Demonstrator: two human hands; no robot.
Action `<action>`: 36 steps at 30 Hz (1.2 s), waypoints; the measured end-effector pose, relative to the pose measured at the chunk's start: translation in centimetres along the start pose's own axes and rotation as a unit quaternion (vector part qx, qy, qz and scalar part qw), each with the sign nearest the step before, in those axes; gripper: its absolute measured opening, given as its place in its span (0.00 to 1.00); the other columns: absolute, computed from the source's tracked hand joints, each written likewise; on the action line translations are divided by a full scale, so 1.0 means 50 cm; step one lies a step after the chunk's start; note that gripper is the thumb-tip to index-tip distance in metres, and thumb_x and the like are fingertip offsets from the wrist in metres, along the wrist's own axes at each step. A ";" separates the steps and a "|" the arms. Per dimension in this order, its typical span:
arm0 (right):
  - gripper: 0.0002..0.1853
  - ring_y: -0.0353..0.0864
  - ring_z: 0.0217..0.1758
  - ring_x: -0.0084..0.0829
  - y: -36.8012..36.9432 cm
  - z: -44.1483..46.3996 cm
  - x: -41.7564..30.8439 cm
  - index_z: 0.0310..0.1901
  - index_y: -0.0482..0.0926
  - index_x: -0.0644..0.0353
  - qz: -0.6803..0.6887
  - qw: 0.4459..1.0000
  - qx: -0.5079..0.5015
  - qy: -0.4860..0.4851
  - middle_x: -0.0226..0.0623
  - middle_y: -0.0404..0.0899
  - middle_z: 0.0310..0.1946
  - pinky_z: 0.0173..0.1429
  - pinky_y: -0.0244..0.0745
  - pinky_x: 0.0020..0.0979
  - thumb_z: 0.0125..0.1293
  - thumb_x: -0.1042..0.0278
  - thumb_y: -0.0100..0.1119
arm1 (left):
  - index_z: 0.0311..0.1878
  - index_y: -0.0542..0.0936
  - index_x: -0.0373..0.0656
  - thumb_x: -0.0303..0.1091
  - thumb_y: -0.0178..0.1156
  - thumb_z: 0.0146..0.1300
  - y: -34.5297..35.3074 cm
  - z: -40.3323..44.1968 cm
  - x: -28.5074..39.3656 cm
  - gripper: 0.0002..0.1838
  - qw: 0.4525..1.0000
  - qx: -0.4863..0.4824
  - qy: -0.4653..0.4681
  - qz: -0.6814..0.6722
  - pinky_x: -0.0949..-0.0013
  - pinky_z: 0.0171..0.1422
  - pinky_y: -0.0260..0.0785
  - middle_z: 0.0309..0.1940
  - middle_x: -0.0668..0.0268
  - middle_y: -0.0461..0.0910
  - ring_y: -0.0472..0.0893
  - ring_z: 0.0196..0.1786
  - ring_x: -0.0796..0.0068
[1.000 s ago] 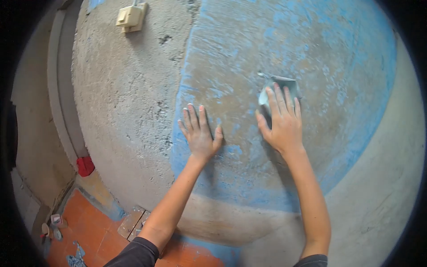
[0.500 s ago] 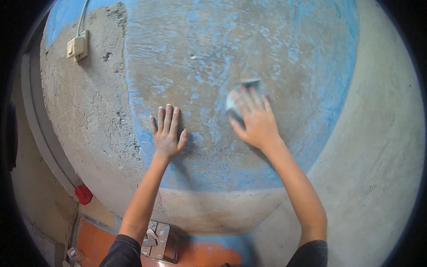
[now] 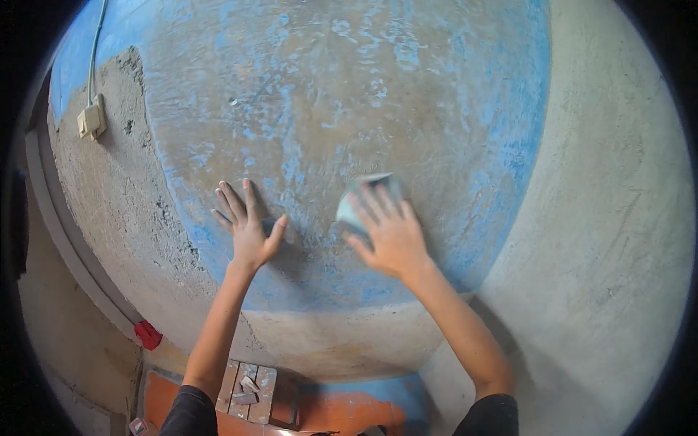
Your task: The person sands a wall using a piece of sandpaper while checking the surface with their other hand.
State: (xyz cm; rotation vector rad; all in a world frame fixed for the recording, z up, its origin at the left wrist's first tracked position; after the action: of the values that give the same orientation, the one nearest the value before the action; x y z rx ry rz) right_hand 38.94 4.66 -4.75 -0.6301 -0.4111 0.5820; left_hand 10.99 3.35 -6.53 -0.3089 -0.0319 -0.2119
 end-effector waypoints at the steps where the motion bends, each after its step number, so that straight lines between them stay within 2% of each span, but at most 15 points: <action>1: 0.38 0.52 0.82 0.56 -0.002 0.000 0.038 0.78 0.60 0.56 -0.010 0.997 0.058 0.057 0.51 0.55 0.80 0.81 0.46 0.59 0.75 0.40 0.47 | 0.84 0.43 0.43 0.67 0.57 0.65 0.006 0.012 0.025 0.56 0.999 -0.041 -0.002 -0.015 0.19 0.68 0.10 0.79 0.30 0.21 0.19 0.80 0.28; 3: 0.38 0.52 0.82 0.58 -0.010 -0.010 0.085 0.79 0.59 0.56 0.035 0.972 0.172 0.155 0.55 0.55 0.79 0.81 0.45 0.61 0.75 0.42 0.49 | 0.84 0.45 0.45 0.67 0.57 0.65 0.019 0.033 0.090 0.55 0.997 -0.067 0.031 -0.011 0.19 0.69 0.10 0.79 0.30 0.23 0.19 0.80 0.28; 6: 0.38 0.52 0.81 0.60 0.051 -0.053 0.024 0.78 0.59 0.59 0.016 0.988 0.098 0.118 0.57 0.56 0.78 0.80 0.43 0.62 0.75 0.44 0.50 | 0.83 0.50 0.49 0.67 0.58 0.64 0.060 0.042 0.195 0.53 0.991 -0.120 0.054 -0.007 0.19 0.68 0.09 0.79 0.29 0.24 0.19 0.80 0.28; 7: 0.38 0.51 0.82 0.60 0.059 -0.073 0.011 0.78 0.60 0.61 0.036 0.995 0.060 0.065 0.57 0.56 0.78 0.81 0.42 0.62 0.75 0.45 0.50 | 0.83 0.52 0.50 0.67 0.59 0.64 0.077 0.041 0.225 0.52 0.988 -0.140 0.061 -0.006 0.19 0.68 0.09 0.79 0.29 0.25 0.19 0.80 0.28; 8: 0.38 0.51 0.82 0.60 0.058 -0.074 0.028 0.78 0.60 0.61 0.024 0.993 0.069 0.087 0.57 0.56 0.78 0.81 0.42 0.61 0.75 0.45 0.50 | 0.81 0.59 0.52 0.67 0.59 0.63 0.091 0.035 0.244 0.49 0.989 -0.141 0.045 -0.021 0.21 0.70 0.08 0.80 0.30 0.29 0.20 0.80 0.29; 10: 0.38 0.50 0.82 0.61 0.054 -0.068 0.064 0.77 0.60 0.63 0.002 0.988 0.084 0.127 0.57 0.56 0.78 0.81 0.41 0.61 0.75 0.46 0.51 | 0.80 0.63 0.52 0.65 0.60 0.64 0.117 0.012 0.257 0.45 0.994 -0.088 0.067 0.015 0.25 0.73 0.09 0.82 0.37 0.34 0.22 0.82 0.32; 11: 0.37 0.49 0.82 0.61 0.039 -0.056 0.084 0.77 0.60 0.64 0.021 0.978 0.134 0.160 0.57 0.56 0.78 0.81 0.41 0.61 0.75 0.48 0.50 | 0.79 0.64 0.53 0.64 0.60 0.65 0.127 -0.006 0.252 0.44 0.993 -0.086 0.069 0.031 0.27 0.74 0.10 0.83 0.40 0.36 0.23 0.82 0.33; 14: 0.37 0.48 0.82 0.63 0.029 -0.049 0.087 0.77 0.61 0.66 0.073 0.963 0.169 0.197 0.57 0.56 0.78 0.80 0.42 0.62 0.75 0.49 0.50 | 0.79 0.66 0.53 0.61 0.61 0.66 0.147 -0.073 0.225 0.42 0.992 -0.084 0.065 0.068 0.31 0.77 0.11 0.84 0.46 0.39 0.25 0.83 0.35; 16: 0.36 0.50 0.81 0.65 0.078 -0.082 0.042 0.76 0.63 0.63 0.094 0.976 0.109 0.165 0.58 0.58 0.77 0.79 0.42 0.63 0.74 0.47 0.51 | 0.79 0.65 0.53 0.60 0.62 0.66 0.152 -0.120 0.202 0.41 0.993 -0.080 0.051 0.069 0.32 0.77 0.12 0.84 0.49 0.39 0.26 0.83 0.36; 19: 0.36 0.53 0.80 0.64 0.141 -0.135 0.007 0.75 0.67 0.59 0.087 0.990 0.034 0.109 0.58 0.61 0.76 0.79 0.43 0.65 0.73 0.45 0.53 | 0.80 0.63 0.52 0.60 0.62 0.66 0.160 -0.185 0.170 0.43 0.992 -0.088 0.025 0.081 0.33 0.78 0.12 0.84 0.46 0.37 0.26 0.83 0.34; 26: 0.39 0.51 0.81 0.64 -0.008 0.063 0.051 0.77 0.63 0.61 0.001 0.980 0.164 0.112 0.58 0.58 0.77 0.79 0.42 0.65 0.72 0.46 0.55 | 0.81 0.59 0.51 0.58 0.63 0.66 0.186 -0.288 0.169 0.45 0.994 -0.096 -0.047 -0.008 0.31 0.77 0.11 0.83 0.44 0.32 0.23 0.82 0.32; 29: 0.38 0.53 0.80 0.65 0.031 0.054 -0.008 0.76 0.64 0.60 0.011 0.989 0.115 0.095 0.58 0.58 0.77 0.79 0.43 0.66 0.72 0.44 0.55 | 0.80 0.63 0.53 0.55 0.63 0.67 0.157 -0.272 0.146 0.41 0.995 -0.098 -0.024 0.011 0.33 0.78 0.12 0.84 0.46 0.37 0.26 0.83 0.34; 31: 0.38 0.56 0.78 0.65 0.107 -0.009 -0.080 0.76 0.65 0.59 0.052 0.997 0.035 0.052 0.58 0.59 0.77 0.78 0.44 0.67 0.72 0.43 0.54 | 0.79 0.65 0.55 0.53 0.63 0.67 0.124 -0.239 0.110 0.39 0.995 -0.090 -0.022 0.022 0.34 0.79 0.13 0.84 0.46 0.39 0.27 0.83 0.35; 34: 0.39 0.52 0.79 0.69 0.155 -0.025 -0.157 0.77 0.61 0.64 0.057 0.996 -0.035 0.057 0.62 0.53 0.78 0.78 0.41 0.69 0.73 0.46 0.53 | 0.79 0.66 0.56 0.51 0.62 0.69 0.064 -0.166 0.022 0.36 0.996 -0.078 -0.039 0.034 0.35 0.79 0.15 0.84 0.46 0.40 0.29 0.83 0.34; 36: 0.40 0.51 0.79 0.71 0.101 0.049 -0.168 0.77 0.61 0.63 0.060 0.996 -0.013 0.058 0.63 0.54 0.78 0.78 0.42 0.68 0.73 0.44 0.53 | 0.78 0.66 0.56 0.50 0.61 0.70 0.021 -0.117 -0.033 0.35 0.994 -0.080 -0.049 0.050 0.34 0.80 0.16 0.84 0.47 0.40 0.30 0.83 0.34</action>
State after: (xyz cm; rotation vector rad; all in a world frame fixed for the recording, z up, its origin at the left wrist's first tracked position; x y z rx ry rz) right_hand 29.35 3.85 -7.76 -0.7129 -0.2730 0.6525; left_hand 9.57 2.91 -12.52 -0.4799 -0.0957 -0.1007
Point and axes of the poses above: each hand's wrist, its own z-axis towards the middle knuckle, its own y-axis out of the palm, x = y × z, the point moved 5 cm from there along z, towards the middle knuckle
